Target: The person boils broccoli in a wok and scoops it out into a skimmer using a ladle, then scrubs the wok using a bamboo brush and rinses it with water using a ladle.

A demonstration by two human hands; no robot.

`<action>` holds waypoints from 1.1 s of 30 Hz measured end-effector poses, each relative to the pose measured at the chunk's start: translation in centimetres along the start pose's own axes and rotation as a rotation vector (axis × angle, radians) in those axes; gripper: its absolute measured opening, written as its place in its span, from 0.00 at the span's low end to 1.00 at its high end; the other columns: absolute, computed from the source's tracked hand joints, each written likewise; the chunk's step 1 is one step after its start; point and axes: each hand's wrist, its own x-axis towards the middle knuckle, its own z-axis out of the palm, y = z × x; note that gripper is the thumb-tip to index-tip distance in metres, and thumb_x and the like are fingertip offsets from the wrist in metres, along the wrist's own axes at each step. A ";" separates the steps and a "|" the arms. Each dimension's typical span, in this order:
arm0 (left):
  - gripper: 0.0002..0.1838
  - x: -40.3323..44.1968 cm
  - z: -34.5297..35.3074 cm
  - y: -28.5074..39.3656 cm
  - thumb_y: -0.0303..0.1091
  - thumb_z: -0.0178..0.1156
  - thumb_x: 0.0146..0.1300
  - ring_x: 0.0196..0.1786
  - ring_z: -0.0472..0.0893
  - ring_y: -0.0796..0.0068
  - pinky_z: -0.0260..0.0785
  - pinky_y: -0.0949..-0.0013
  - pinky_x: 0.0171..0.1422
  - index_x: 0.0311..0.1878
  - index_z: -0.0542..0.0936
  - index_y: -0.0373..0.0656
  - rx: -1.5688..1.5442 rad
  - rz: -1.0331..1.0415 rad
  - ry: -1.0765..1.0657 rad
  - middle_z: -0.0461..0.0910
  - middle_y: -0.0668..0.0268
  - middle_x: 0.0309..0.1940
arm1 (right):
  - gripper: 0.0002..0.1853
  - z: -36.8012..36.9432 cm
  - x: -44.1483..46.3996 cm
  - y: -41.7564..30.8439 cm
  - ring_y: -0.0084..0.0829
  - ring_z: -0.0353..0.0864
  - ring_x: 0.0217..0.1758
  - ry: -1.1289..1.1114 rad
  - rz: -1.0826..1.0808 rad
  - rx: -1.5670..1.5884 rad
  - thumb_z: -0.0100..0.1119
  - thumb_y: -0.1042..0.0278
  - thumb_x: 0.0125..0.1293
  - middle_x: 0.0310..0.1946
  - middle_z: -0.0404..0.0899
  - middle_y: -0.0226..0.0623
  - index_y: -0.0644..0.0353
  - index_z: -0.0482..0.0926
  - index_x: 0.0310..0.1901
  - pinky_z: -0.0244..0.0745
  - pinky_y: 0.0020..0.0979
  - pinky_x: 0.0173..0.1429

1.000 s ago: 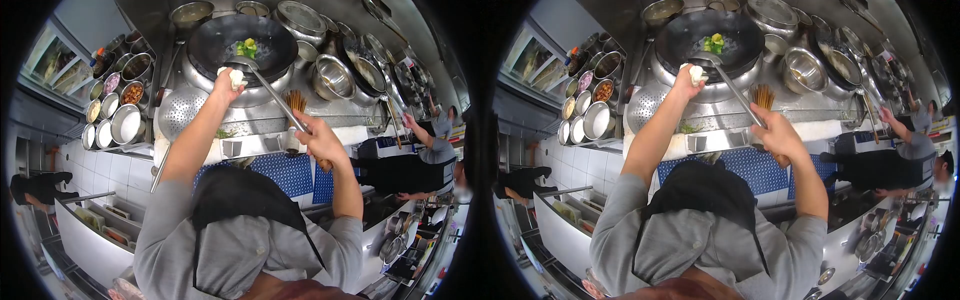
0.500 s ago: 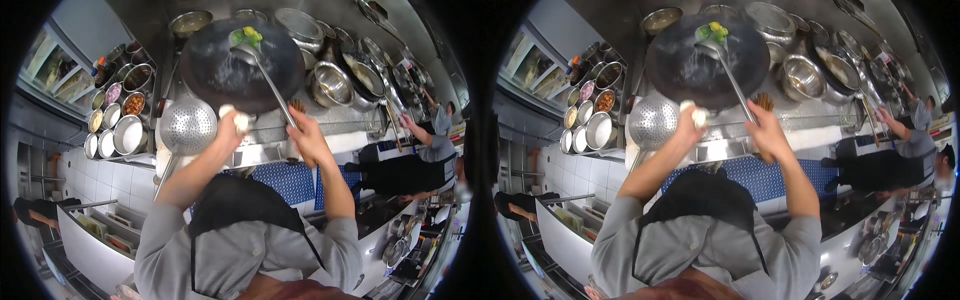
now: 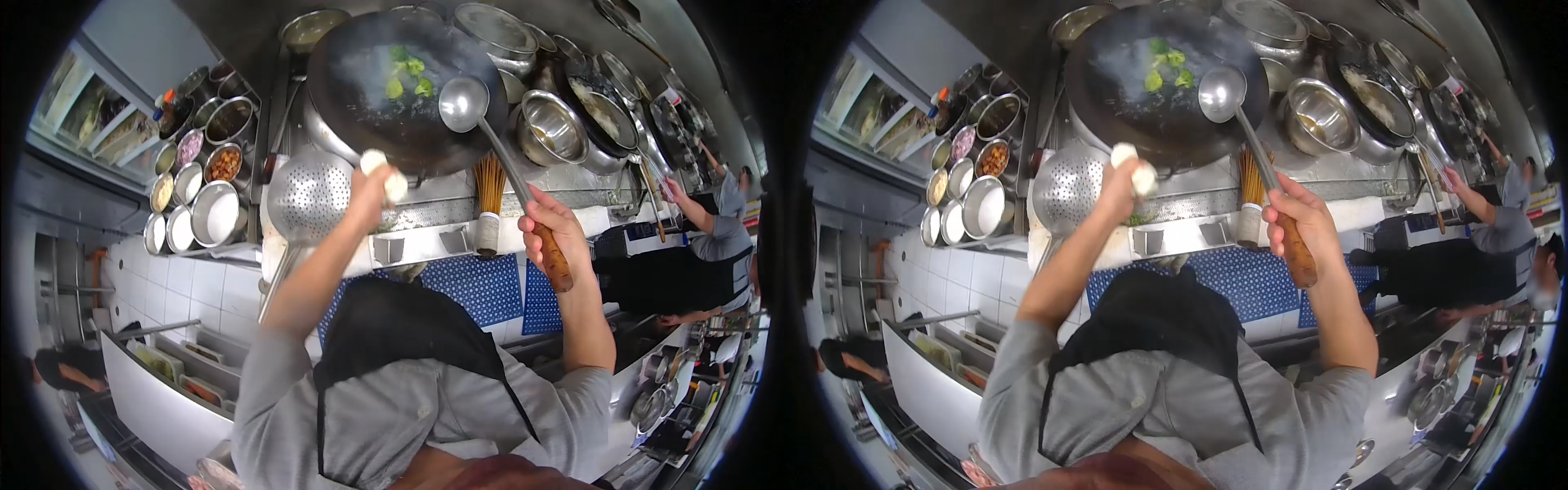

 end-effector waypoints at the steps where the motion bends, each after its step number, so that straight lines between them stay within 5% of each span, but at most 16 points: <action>1: 0.13 0.1 -0.4 -2.0 0.26 0.60 0.55 0.33 0.82 0.72 0.76 0.66 0.32 0.45 0.76 0.38 -0.003 0.113 0.007 0.81 0.63 0.33 | 0.26 0.0 0.0 -0.2 0.21 0.73 0.15 -0.017 0.006 0.039 0.58 0.68 0.71 0.26 0.77 0.35 0.56 0.65 0.69 0.67 0.21 0.13; 4: 0.16 0.6 -1.3 -3.6 0.22 0.59 0.50 0.31 0.82 0.70 0.77 0.66 0.34 0.45 0.76 0.34 -0.040 0.185 0.008 0.80 0.61 0.33 | 0.17 2.0 1.0 0.3 0.19 0.72 0.19 -0.166 -0.005 0.173 0.57 0.68 0.71 0.27 0.75 0.31 0.57 0.68 0.59 0.70 0.23 0.18; 7: 0.14 -0.5 -0.7 -0.9 0.22 0.59 0.51 0.28 0.82 0.69 0.76 0.64 0.29 0.44 0.76 0.34 -0.048 0.047 0.047 0.80 0.62 0.30 | 0.09 4.7 3.3 2.1 0.18 0.71 0.22 -0.253 0.063 0.357 0.56 0.66 0.72 0.28 0.75 0.29 0.53 0.69 0.49 0.71 0.24 0.23; 9: 0.07 -1.0 -0.1 2.0 0.31 0.58 0.58 0.21 0.77 0.74 0.66 0.69 0.18 0.40 0.78 0.43 0.101 -0.102 0.052 0.79 0.67 0.24 | 0.09 3.7 4.8 3.2 0.19 0.71 0.22 -0.384 0.143 0.573 0.54 0.67 0.73 0.29 0.74 0.29 0.58 0.72 0.51 0.71 0.23 0.23; 11: 0.05 -0.6 -0.8 1.7 0.35 0.56 0.59 0.18 0.75 0.74 0.57 0.74 0.12 0.36 0.76 0.48 -0.143 -0.290 -0.072 0.79 0.65 0.24 | 0.11 3.0 4.9 2.9 0.19 0.71 0.22 -0.476 0.239 0.727 0.52 0.67 0.73 0.29 0.74 0.29 0.61 0.74 0.52 0.71 0.23 0.23; 13: 0.05 -1.4 0.1 2.6 0.37 0.54 0.61 0.17 0.74 0.73 0.56 0.75 0.11 0.34 0.75 0.49 -0.276 -0.300 -0.094 0.79 0.65 0.24 | 0.17 1.9 3.6 3.9 0.19 0.71 0.22 -0.513 0.222 0.717 0.49 0.64 0.75 0.30 0.74 0.30 0.66 0.74 0.57 0.72 0.23 0.22; 15: 0.07 -0.8 1.1 2.1 0.40 0.51 0.65 0.18 0.75 0.73 0.56 0.75 0.10 0.34 0.75 0.50 -0.430 -0.322 -0.097 0.79 0.65 0.25 | 0.24 0.9 3.3 4.1 0.23 0.73 0.25 -0.638 0.263 0.814 0.42 0.65 0.78 0.32 0.71 0.34 0.73 0.61 0.68 0.75 0.28 0.23; 18: 0.10 1.9 2.0 2.3 0.42 0.49 0.68 0.21 0.77 0.70 0.59 0.75 0.11 0.36 0.76 0.49 -0.496 -0.392 -0.137 0.79 0.65 0.25 | 0.17 1.7 3.3 3.7 0.20 0.71 0.23 -0.583 0.242 0.722 0.49 0.67 0.74 0.31 0.74 0.31 0.65 0.73 0.60 0.71 0.23 0.22; 23: 0.11 -3.6 6.4 4.8 0.41 0.49 0.69 0.26 0.78 0.70 0.62 0.77 0.15 0.37 0.77 0.47 -0.511 -0.419 -0.088 0.80 0.66 0.28 | 0.19 0.6 1.1 3.1 0.18 0.70 0.21 -0.460 0.122 0.410 0.53 0.69 0.72 0.29 0.73 0.31 0.66 0.72 0.62 0.68 0.21 0.18; 27: 0.09 -1.0 2.8 2.5 0.39 0.50 0.70 0.27 0.80 0.74 0.56 0.75 0.16 0.42 0.76 0.46 -0.402 -0.219 -0.102 0.80 0.68 0.31 | 0.22 -1.7 0.7 1.1 0.16 0.68 0.17 -0.338 0.165 0.287 0.50 0.69 0.74 0.27 0.71 0.30 0.70 0.67 0.66 0.67 0.20 0.14; 31: 0.12 -1.5 0.9 -2.0 0.32 0.60 0.59 0.28 0.83 0.69 0.68 0.71 0.20 0.45 0.76 0.41 -0.027 0.057 0.095 0.81 0.62 0.30 | 0.21 -4.3 -0.4 -0.6 0.17 0.70 0.17 -0.316 0.159 0.192 0.50 0.69 0.74 0.26 0.72 0.32 0.69 0.69 0.64 0.68 0.20 0.13; 33: 0.16 -0.3 -0.5 -6.3 0.26 0.61 0.53 0.29 0.83 0.68 0.75 0.68 0.27 0.45 0.74 0.38 0.009 0.364 0.137 0.80 0.61 0.31 | 0.20 -4.6 0.0 -2.0 0.17 0.70 0.16 -0.313 0.159 0.132 0.53 0.69 0.72 0.26 0.73 0.31 0.69 0.70 0.62 0.68 0.20 0.13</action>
